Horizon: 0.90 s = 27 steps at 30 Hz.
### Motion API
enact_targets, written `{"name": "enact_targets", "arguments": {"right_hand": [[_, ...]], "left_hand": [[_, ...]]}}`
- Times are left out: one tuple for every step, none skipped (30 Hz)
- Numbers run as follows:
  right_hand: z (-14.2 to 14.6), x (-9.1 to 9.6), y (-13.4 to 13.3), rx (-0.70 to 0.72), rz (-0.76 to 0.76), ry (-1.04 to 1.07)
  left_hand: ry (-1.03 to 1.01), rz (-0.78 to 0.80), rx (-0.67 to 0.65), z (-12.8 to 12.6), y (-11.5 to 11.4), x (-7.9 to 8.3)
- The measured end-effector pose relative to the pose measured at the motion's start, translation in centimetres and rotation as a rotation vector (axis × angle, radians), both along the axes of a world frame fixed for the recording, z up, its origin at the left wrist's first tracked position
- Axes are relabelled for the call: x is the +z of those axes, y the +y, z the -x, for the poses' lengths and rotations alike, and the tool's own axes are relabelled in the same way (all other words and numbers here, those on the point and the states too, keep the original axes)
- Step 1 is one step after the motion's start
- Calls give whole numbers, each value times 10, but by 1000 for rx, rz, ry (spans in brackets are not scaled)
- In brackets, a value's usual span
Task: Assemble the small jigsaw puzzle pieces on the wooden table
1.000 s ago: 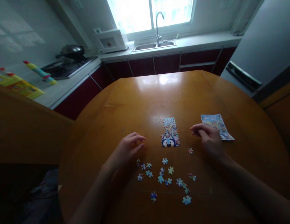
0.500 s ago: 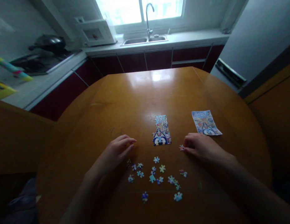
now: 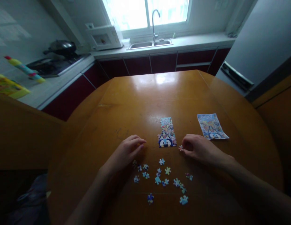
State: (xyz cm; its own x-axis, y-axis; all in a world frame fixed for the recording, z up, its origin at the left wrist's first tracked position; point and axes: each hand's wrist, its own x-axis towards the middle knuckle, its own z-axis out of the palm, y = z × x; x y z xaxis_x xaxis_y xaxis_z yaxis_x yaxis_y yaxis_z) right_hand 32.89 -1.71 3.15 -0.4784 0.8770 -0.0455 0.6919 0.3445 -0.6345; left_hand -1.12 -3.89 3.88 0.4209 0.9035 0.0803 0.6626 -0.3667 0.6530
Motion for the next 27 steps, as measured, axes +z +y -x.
{"name": "enact_targets", "arguments": {"right_hand": [[6, 2, 6, 16, -19, 11], [12, 4, 13, 33, -38, 18], [20, 6, 21, 55, -56, 24], [28, 6, 29, 69, -67, 33], [36, 6, 37, 76, -75, 41], [44, 4, 45, 81, -85, 45], [51, 2, 52, 81, -96, 47], [58, 0, 59, 86, -103, 48], [64, -3, 64, 93, -109, 45], [69, -6, 68, 96, -111, 41], [73, -8, 72, 99, -110, 34], [77, -9, 74, 100, -105, 24], [79, -10, 76, 100, -96, 11], [81, -10, 78, 102, -84, -4], [82, -10, 79, 107, -69, -20], [82, -9, 79, 115, -50, -33], [83, -8, 80, 124, -29, -42], [82, -7, 81, 133, -7, -44], [82, -7, 81, 142, 12, -39], [81, -6, 82, 150, 29, -26], [79, -6, 83, 157, 41, -5], [77, -7, 84, 158, 42, 18], [75, -8, 84, 152, 31, 43], [72, -10, 84, 138, 3, 70], [69, -13, 83, 122, -39, 97], [65, -16, 82, 109, -96, 126], [62, -19, 79, 102, -159, 152]], "left_hand": [[-13, -8, 4, -2, 3, 1], [-22, -11, 9, -5, 6, 2], [-30, -15, 8, -8, 10, 3], [-33, -20, -2, -12, 14, 3], [-32, -30, -13, -17, 19, 3], [-35, -58, -15, -21, 23, 1], [-25, -83, -21, -26, 28, -1], [-17, -111, -20, -30, 32, -5], [-10, -144, -6, -34, 36, -9], [-15, -174, 10, -38, 39, -13], [-26, -205, 20, -41, 42, -18], [-33, -229, 34, -43, 43, -22], [-36, -247, 45, -45, 44, -26], [-41, -261, 49, -46, 44, -29], [-44, -271, 46, -46, 43, -31], [-45, -278, 38, -46, 43, -33], [-45, -283, 27, -46, 42, -33], [-42, -288, 16, -46, 41, -33], [-36, -292, 7, -46, 40, -33], [-27, -295, 1, -46, 39, -33], [-17, -297, -4, -46, 39, -33], [-6, -298, -10, -46, 38, -32], [5, -298, -17, -46, 38, -32], [16, -298, -23, -47, 38, -32], [25, -298, -27, -48, 37, -32], [33, -299, -29, -48, 37, -32], [40, -300, -29, -49, 37, -32]]}}
